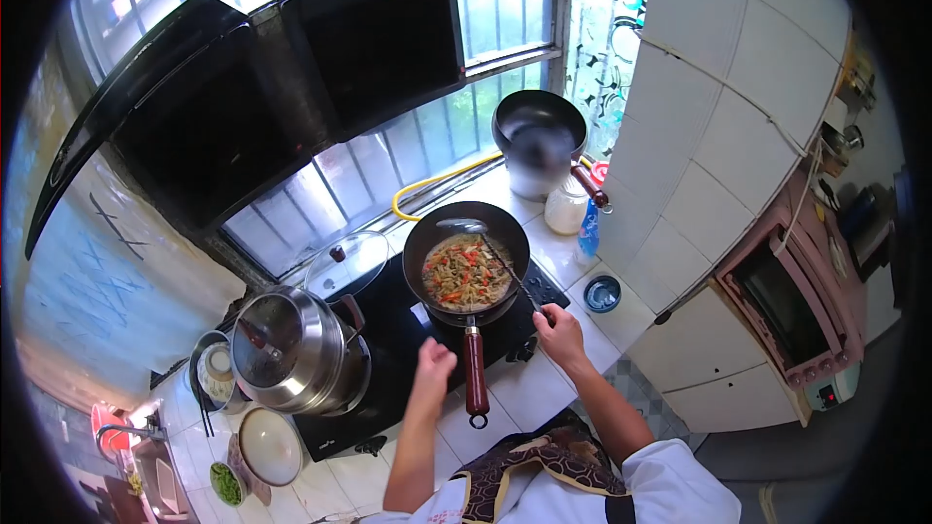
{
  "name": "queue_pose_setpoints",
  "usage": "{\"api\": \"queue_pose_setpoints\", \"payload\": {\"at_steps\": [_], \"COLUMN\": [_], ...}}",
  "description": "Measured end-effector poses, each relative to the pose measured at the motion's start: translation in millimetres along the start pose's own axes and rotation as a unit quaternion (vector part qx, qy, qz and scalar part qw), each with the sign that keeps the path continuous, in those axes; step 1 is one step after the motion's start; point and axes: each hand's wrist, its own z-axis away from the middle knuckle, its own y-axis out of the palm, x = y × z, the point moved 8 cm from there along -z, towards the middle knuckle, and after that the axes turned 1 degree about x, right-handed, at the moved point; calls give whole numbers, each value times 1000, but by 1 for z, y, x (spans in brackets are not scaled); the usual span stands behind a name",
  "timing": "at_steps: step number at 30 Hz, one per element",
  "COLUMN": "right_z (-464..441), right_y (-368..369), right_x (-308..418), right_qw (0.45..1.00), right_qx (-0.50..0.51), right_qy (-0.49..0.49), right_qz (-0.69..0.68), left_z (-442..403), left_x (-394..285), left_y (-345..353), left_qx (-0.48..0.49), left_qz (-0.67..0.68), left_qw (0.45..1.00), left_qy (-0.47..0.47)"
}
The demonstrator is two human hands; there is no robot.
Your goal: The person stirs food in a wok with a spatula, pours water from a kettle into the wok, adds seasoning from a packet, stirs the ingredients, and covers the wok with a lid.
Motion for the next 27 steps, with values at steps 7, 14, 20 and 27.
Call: {"api": "queue_pose_setpoints", "payload": {"at_steps": [7,14,20,27], "right_z": [16,23,42,46], "right_y": [2,-11,-19,-16], "right_x": [-19,-30,-29,-23], "right_qw": [993,960,926,928], "right_qx": [28,89,126,114], "right_qy": [50,103,183,192], "right_qz": [-105,-245,-306,-297], "left_z": [-156,-334,-350,-350], "left_x": [-173,-119,-72,-57], "left_y": [-12,-111,-154,-168], "left_qx": [-117,-214,-189,-153], "left_qz": [-209,-538,-628,-696], "left_qw": [958,796,720,682], "left_qy": [160,-175,-226,-161]}}
